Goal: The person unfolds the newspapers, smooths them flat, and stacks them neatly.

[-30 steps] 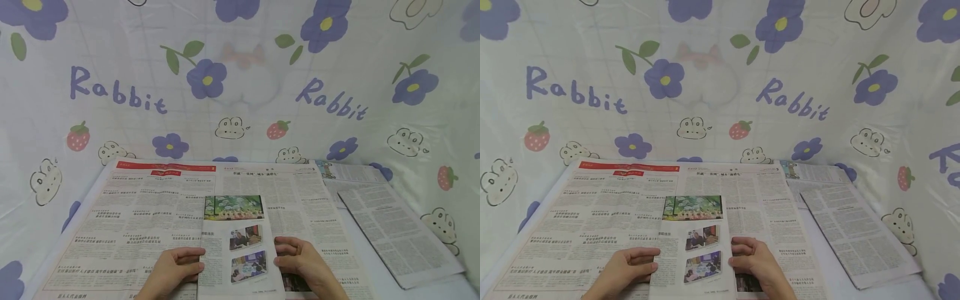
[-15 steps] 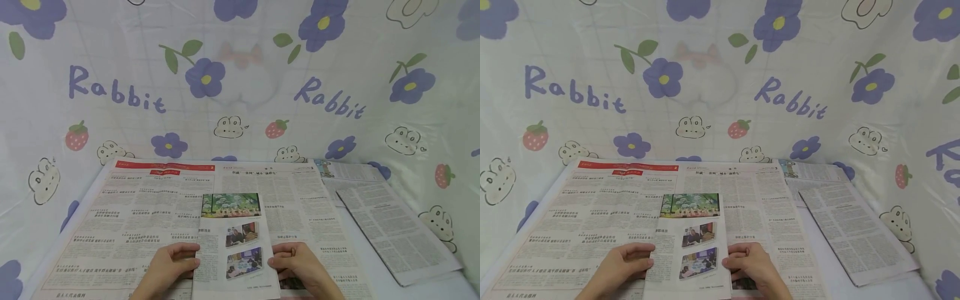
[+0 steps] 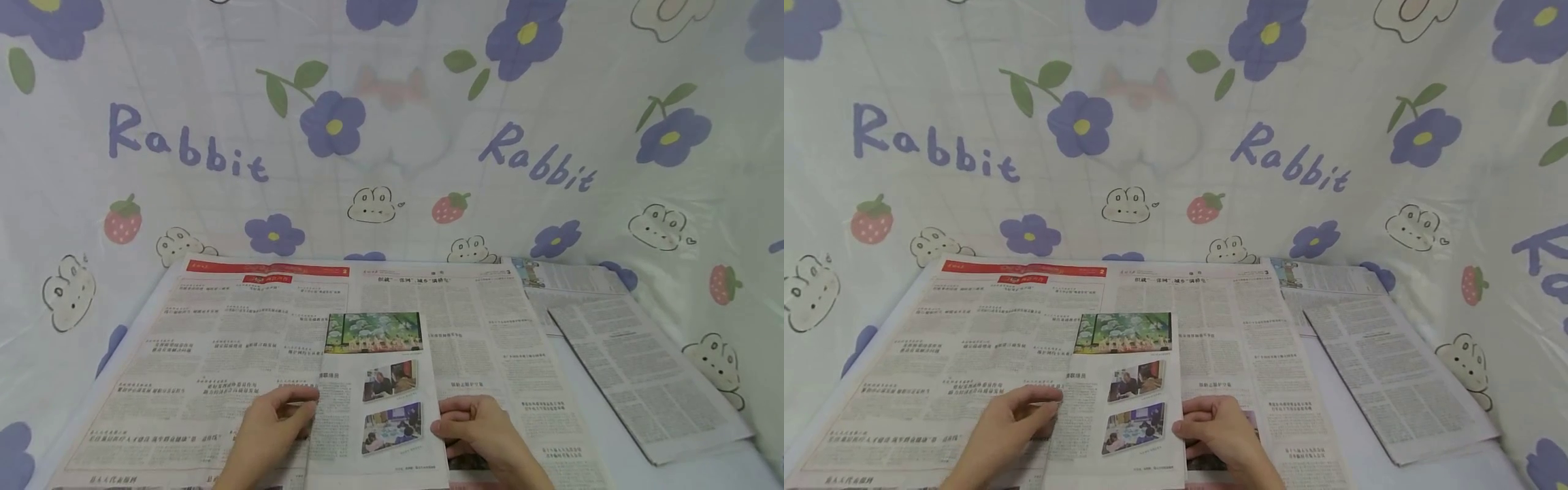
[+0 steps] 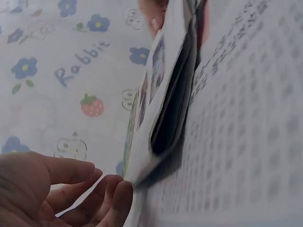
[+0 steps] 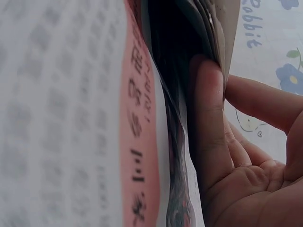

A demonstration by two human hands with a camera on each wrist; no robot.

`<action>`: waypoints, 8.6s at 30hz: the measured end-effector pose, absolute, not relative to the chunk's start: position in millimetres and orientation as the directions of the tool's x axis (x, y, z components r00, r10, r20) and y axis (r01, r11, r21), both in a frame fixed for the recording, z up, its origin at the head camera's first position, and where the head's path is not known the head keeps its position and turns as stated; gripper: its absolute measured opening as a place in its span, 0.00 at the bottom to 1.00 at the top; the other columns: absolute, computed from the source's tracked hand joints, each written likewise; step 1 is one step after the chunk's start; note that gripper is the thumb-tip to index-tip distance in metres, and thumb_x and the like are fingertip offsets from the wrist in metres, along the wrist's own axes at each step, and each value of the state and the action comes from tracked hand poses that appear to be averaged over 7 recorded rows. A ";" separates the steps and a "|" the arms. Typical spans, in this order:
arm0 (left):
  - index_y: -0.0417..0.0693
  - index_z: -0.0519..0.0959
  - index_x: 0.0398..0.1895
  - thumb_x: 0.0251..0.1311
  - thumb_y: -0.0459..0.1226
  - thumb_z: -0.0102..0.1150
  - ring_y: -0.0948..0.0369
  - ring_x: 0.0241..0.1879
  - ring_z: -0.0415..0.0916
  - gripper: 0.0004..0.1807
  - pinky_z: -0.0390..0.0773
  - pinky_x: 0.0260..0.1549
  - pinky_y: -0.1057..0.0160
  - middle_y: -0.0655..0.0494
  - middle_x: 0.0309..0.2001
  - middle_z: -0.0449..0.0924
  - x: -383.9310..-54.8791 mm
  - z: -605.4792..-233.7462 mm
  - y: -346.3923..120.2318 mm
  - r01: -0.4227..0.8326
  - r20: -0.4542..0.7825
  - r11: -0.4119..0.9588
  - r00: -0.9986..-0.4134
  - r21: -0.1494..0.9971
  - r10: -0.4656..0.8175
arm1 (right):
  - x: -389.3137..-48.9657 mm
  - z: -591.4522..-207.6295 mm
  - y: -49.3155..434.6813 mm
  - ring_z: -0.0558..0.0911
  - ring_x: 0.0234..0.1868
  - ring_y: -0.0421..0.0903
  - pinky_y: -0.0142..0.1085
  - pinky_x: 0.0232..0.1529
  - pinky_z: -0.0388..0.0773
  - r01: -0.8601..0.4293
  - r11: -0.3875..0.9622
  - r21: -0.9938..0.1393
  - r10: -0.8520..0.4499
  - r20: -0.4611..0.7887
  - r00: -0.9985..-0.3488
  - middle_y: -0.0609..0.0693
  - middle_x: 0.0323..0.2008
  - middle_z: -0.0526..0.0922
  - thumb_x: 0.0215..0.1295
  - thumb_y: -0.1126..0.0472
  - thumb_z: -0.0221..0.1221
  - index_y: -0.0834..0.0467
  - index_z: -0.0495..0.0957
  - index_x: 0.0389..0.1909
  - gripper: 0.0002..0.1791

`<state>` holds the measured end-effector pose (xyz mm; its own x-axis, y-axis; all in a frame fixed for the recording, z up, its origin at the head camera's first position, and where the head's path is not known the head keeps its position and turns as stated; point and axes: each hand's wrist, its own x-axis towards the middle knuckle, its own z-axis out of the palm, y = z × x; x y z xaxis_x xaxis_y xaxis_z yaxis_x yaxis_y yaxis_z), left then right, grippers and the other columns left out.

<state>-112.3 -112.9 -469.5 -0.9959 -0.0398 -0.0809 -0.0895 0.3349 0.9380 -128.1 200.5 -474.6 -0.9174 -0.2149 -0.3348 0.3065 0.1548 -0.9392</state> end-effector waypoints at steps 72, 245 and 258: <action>0.42 0.83 0.46 0.52 0.40 0.75 0.57 0.38 0.79 0.19 0.81 0.36 0.62 0.54 0.42 0.81 -103.9 -488.4 -25.9 -0.031 -0.052 0.077 -0.955 0.997 0.293 | -117.9 -475.6 178.3 0.86 0.37 0.50 0.43 0.41 0.83 0.349 -0.053 -0.936 -0.427 -0.294 -0.855 0.58 0.38 0.84 0.66 0.66 0.63 0.69 0.76 0.53 0.17; 0.43 0.81 0.52 0.62 0.33 0.59 0.51 0.28 0.80 0.15 0.81 0.25 0.55 0.45 0.46 0.80 -105.1 -472.1 -200.8 -0.203 -0.165 0.276 -0.974 0.939 -0.152 | -125.2 -470.7 212.9 0.77 0.33 0.49 0.42 0.37 0.78 0.219 0.207 -0.954 -0.097 -0.242 -0.965 0.53 0.34 0.78 0.61 0.65 0.67 0.66 0.81 0.52 0.19; 0.40 0.81 0.52 0.59 0.38 0.68 0.50 0.30 0.83 0.18 0.82 0.27 0.54 0.48 0.40 0.82 -105.5 -476.8 -211.3 -0.227 -0.203 0.273 -0.973 0.935 -0.112 | -127.8 -475.4 212.6 0.74 0.30 0.49 0.42 0.34 0.75 0.236 0.245 -0.940 -0.072 -0.260 -0.963 0.52 0.30 0.76 0.60 0.67 0.67 0.65 0.82 0.49 0.16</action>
